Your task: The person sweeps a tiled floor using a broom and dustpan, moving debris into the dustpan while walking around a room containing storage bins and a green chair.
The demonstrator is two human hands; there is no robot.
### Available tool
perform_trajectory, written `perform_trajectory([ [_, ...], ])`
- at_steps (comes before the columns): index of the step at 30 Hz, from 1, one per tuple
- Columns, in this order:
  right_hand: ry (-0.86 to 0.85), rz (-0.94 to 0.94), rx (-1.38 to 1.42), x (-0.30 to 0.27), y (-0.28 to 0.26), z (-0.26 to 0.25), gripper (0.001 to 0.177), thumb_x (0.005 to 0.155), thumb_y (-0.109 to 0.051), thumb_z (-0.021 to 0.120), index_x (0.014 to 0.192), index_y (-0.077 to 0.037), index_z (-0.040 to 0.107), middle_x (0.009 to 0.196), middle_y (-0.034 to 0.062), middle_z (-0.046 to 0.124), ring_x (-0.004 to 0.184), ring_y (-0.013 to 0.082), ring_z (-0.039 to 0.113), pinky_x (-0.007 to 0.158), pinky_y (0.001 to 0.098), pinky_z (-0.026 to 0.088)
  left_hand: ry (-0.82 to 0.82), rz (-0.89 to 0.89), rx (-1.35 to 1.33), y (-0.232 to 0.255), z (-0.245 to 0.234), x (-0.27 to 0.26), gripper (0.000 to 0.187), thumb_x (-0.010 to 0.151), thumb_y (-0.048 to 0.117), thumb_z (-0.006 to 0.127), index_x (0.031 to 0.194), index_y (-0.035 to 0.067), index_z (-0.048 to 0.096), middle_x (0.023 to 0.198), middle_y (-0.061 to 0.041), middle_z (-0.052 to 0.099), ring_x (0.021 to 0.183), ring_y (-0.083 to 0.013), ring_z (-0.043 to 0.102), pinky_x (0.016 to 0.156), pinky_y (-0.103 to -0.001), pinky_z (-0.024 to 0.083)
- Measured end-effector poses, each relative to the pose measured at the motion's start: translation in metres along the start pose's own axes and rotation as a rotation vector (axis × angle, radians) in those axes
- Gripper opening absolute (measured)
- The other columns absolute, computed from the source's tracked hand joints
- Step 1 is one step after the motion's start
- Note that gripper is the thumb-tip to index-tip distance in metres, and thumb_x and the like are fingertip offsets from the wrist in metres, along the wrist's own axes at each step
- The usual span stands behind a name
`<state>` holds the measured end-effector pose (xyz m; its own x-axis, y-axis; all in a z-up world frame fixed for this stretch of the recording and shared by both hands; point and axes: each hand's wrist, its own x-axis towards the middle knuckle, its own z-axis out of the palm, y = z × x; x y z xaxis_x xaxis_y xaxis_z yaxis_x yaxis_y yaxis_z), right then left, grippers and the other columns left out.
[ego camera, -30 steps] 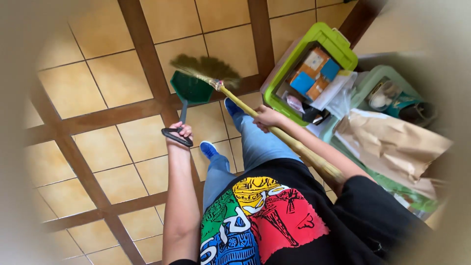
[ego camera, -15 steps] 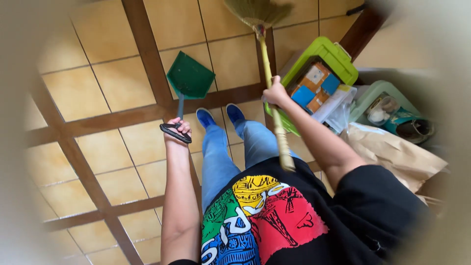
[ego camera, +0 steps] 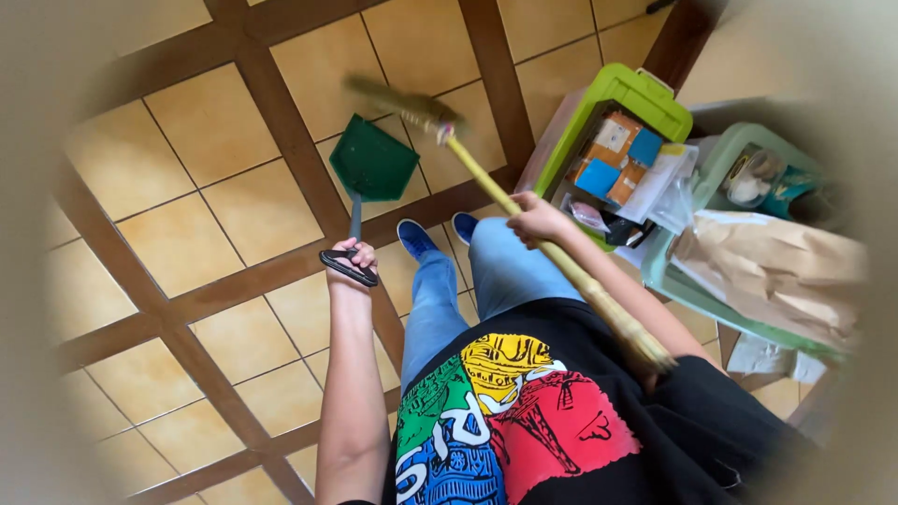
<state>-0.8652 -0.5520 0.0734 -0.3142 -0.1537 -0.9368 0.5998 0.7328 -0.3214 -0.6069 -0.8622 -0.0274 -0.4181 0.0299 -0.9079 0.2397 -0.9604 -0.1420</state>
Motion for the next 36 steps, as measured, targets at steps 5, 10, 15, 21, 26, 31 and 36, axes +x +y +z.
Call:
perform_trajectory([
  [5, 0.197, -0.089, -0.070, -0.059, -0.065, -0.043, 0.061, 0.087, -0.003, 0.065, 0.146, -0.001, 0.047, 0.083, 0.0237, 0.064, 0.052, 0.0255, 0.063, 0.040, 0.0385, 0.054, 0.031, -0.012, 0.033, 0.016, 0.017, 0.014, 0.019, 0.084, 0.006, 0.059, 0.087, 0.011, 0.041, 0.073, 0.004, 0.035, 0.047, -0.0074, 0.035, 0.042, -0.020, 0.027],
  [10, 0.301, -0.225, -0.152, 0.041, -0.099, -0.100, 0.060, 0.083, -0.009, 0.065, 0.141, -0.007, 0.048, 0.078, 0.0210, 0.068, 0.049, 0.0294, 0.068, 0.039, 0.0426, 0.057, 0.031, -0.022, 0.036, 0.015, 0.044, 0.041, 0.018, 0.084, 0.008, 0.059, 0.087, 0.010, 0.041, 0.073, 0.003, 0.036, 0.048, -0.0074, 0.036, 0.042, -0.021, 0.027],
  [15, 0.402, -0.228, -0.216, 0.167, -0.139, -0.126, 0.064, 0.079, -0.018, 0.068, 0.139, -0.008, 0.047, 0.107, 0.0243, 0.068, 0.080, 0.0355, 0.075, 0.067, 0.0454, 0.063, 0.041, 0.009, 0.023, 0.008, 0.079, 0.066, 0.017, 0.084, 0.008, 0.058, 0.086, 0.010, 0.042, 0.073, 0.005, 0.034, 0.048, -0.0057, 0.034, 0.041, -0.020, 0.027],
  [21, 0.261, -0.071, -0.082, 0.157, -0.184, -0.087, 0.088, 0.076, 0.006, 0.073, 0.145, 0.004, 0.019, 0.127, 0.0421, 0.055, 0.101, 0.0611, 0.065, 0.073, 0.0700, 0.059, 0.065, 0.044, -0.056, -0.004, 0.120, 0.075, 0.017, 0.086, 0.006, 0.056, 0.089, 0.010, 0.040, 0.076, 0.004, 0.034, 0.048, -0.0053, 0.035, 0.042, -0.019, 0.026],
  [26, -0.053, -0.114, -0.625, 0.106, -0.188, -0.102, 0.060, 0.068, -0.025, 0.074, 0.125, -0.010, 0.067, 0.105, 0.0232, 0.074, 0.095, 0.0409, 0.073, 0.082, 0.0541, 0.060, 0.052, 0.082, -0.140, -0.010, 0.143, 0.075, 0.019, 0.086, 0.004, 0.057, 0.089, 0.010, 0.039, 0.076, 0.002, 0.036, 0.048, -0.0066, 0.036, 0.042, -0.019, 0.028],
  [31, -0.071, -0.124, -0.371, 0.090, -0.203, -0.150, 0.072, 0.076, -0.011, 0.073, 0.144, -0.007, 0.052, 0.086, 0.0209, 0.071, 0.047, 0.0283, 0.067, 0.040, 0.0389, 0.056, 0.022, 0.109, -0.221, -0.010, 0.152, 0.074, 0.020, 0.087, 0.004, 0.058, 0.089, 0.010, 0.039, 0.076, 0.003, 0.034, 0.050, -0.0062, 0.034, 0.044, -0.019, 0.026],
  [36, 0.068, -0.314, -0.463, 0.072, -0.273, -0.149, 0.064, 0.078, -0.017, 0.074, 0.137, -0.006, 0.054, 0.121, 0.0279, 0.068, 0.111, 0.0500, 0.065, 0.088, 0.0619, 0.053, 0.007, 0.137, -0.241, -0.013, 0.159, 0.067, 0.020, 0.088, 0.005, 0.059, 0.090, 0.012, 0.040, 0.076, 0.003, 0.035, 0.050, -0.0055, 0.036, 0.044, -0.019, 0.027],
])
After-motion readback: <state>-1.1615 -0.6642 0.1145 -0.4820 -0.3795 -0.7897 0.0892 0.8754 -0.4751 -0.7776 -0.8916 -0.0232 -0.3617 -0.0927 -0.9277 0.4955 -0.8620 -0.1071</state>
